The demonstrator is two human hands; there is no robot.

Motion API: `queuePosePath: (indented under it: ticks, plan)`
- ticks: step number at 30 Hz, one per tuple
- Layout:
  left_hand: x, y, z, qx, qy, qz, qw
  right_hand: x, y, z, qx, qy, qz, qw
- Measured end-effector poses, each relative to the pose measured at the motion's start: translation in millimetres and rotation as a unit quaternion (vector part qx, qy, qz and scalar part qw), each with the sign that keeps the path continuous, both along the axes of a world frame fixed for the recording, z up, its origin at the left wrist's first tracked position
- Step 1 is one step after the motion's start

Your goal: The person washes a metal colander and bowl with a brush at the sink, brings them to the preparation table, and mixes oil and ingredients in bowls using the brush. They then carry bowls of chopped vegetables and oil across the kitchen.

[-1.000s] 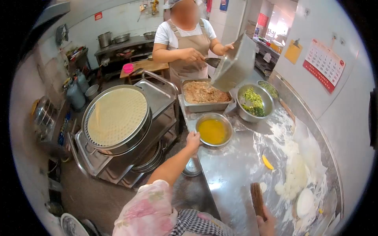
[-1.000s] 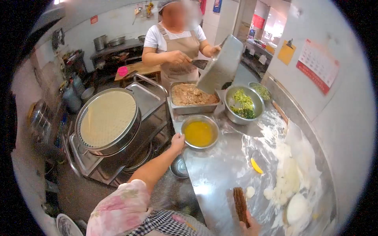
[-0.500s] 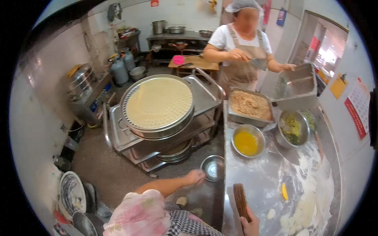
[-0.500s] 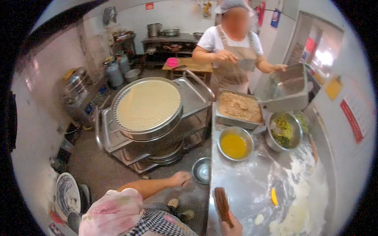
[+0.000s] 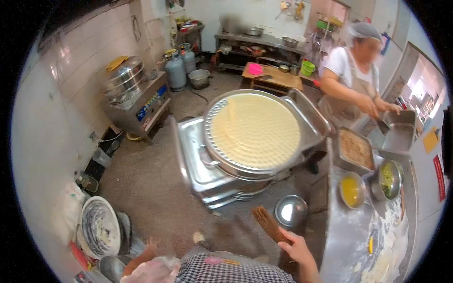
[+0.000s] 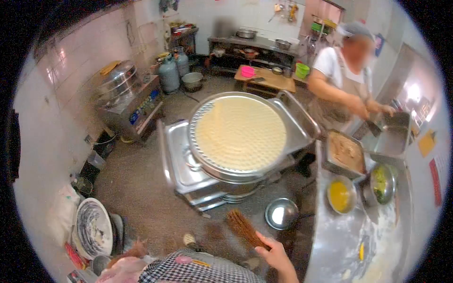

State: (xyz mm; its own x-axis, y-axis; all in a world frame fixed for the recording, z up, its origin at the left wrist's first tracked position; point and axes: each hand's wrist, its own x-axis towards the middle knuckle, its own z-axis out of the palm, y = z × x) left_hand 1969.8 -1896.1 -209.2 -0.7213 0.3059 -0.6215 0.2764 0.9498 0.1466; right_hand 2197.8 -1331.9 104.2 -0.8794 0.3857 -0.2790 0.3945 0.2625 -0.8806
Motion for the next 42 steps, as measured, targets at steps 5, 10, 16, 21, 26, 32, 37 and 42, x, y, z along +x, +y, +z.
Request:
queuePosePath:
  ticks: [5, 10, 16, 21, 26, 32, 37, 42]
  plan:
    - [-36, -64, 29, 0.128, -0.076, 0.256, 0.955, -152, -70, 3, -0.116, 0.036, 0.047, 0.992]
    - [-84, -94, 80, 0.228, 0.081, 0.372, 0.896, -301, -124, 24, -0.249, 0.027, 0.121, 0.961]
    - [-166, -92, 79, 0.27, 0.156, 0.428, 0.848, -445, -169, 27, -0.394, 0.006, 0.126, 0.911]
    - [-266, -89, 61, 0.267, 0.153, 0.4, 0.863, -553, -177, 2, -0.483, 0.015, 0.116, 0.868]
    - [-398, -103, 31, 0.307, 0.037, 0.415, 0.856, -666, -161, -19, -0.557, 0.064, 0.06, 0.826]
    - [-566, -44, 80, 0.29, -0.055, 0.369, 0.881, -759, -136, -8, -0.615, 0.126, -0.025, 0.778]
    - [-723, 28, 92, 0.283, -0.098, 0.28, 0.912, -815, -117, -19, -0.576, 0.154, -0.125, 0.793]
    - [-876, 99, 94, 0.265, -0.141, 0.188, 0.935, -854, -90, -33, -0.577, 0.242, -0.21, 0.751]
